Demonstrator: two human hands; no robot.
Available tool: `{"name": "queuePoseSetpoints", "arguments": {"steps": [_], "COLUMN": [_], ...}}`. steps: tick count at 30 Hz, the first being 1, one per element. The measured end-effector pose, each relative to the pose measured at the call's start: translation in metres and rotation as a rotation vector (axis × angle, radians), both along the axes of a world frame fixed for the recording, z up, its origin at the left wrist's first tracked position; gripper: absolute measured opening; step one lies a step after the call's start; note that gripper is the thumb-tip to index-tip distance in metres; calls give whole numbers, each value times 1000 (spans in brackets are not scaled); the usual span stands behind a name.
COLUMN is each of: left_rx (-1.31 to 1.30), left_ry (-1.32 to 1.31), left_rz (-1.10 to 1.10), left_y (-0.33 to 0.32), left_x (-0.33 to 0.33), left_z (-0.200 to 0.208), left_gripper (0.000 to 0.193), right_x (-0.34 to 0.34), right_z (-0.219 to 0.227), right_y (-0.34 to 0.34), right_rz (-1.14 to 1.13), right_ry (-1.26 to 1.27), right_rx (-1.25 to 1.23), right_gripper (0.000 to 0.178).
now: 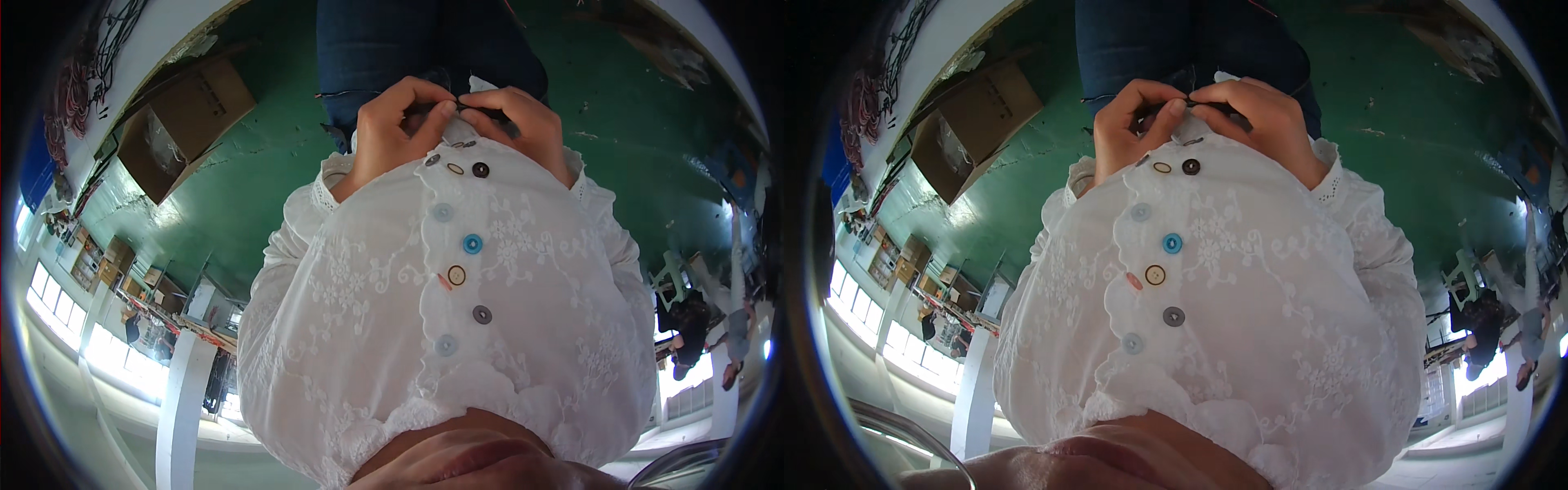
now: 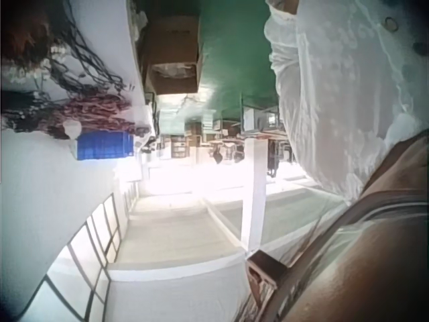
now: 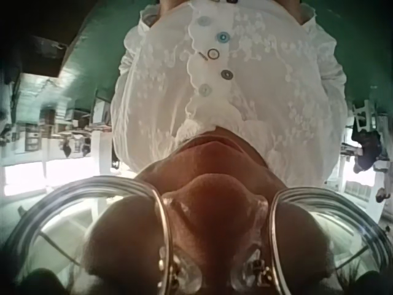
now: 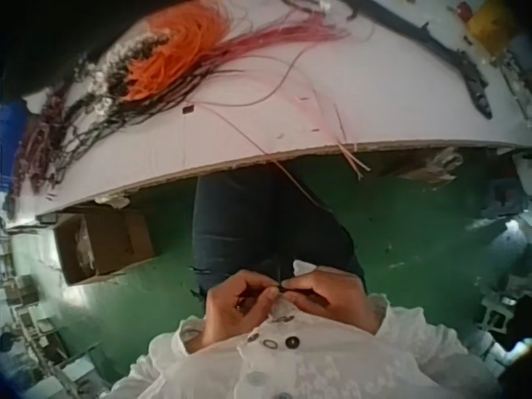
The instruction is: Assembling electrical components by manually sliding connectors onto wires.
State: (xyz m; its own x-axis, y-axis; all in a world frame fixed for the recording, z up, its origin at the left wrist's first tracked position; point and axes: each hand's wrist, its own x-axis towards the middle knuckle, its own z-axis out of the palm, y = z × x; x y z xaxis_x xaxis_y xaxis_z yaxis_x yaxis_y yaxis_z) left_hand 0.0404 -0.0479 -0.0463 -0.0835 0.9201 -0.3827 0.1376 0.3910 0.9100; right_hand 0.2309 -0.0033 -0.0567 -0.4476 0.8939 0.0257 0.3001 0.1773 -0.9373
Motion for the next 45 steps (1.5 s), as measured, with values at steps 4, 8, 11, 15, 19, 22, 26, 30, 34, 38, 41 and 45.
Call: {"name": "queuePoseSetpoints", "arguments": {"steps": [4, 8, 11, 15, 19, 22, 26, 30, 34, 38, 41, 45], "left_rx": [-79, 84, 263, 369, 252, -4, -147, -198, -141, -45, 36, 105], "left_ry": [-106, 85, 272, 318, 218, -4, -130, -208, -61, -2, 51, 68], "left_rz": [57, -108, -221, -258, -277, -256, -289, -326, -381, -320, -286, -255], "left_y": [0, 6, 5, 5, 5, 5, 7, 11, 12, 6, 1, -2], "left_x": [-3, -8, -9, -9, -11, -15, -21, -28, -29, -23, -20, -17], "left_z": [1, 5, 0, -2, 3, 8, 5, 6, 5, -5, -9, -9], "left_gripper": [11, 13, 13, 11, 9, 10, 17, 22, 21, 16, 12, 9], "right_x": [1, 3, 4, 4, 4, 5, 10, 9, 9, 10, 8, 8], "right_z": [-4, -4, -4, -5, -7, -6, -7, -7, -6, -8, -7, -9], "right_y": [6, 4, 6, 6, 5, 5, 9, 4, 3, -1, -2, -2], "right_rz": [66, 66, 100, 76, 106, 135, 181, 100, 64, 100, 106, 123], "right_ry": [-49, -78, -90, -102, -65, -35, 9, -9, -113, -122, -119, -85], "right_rx": [118, 76, 125, 187, 272, 274, 179, 71, 35, 42, 59, 101], "right_gripper": [23, 24, 24, 24, 21, 19, 20, 22, 22, 23, 23, 23]}}
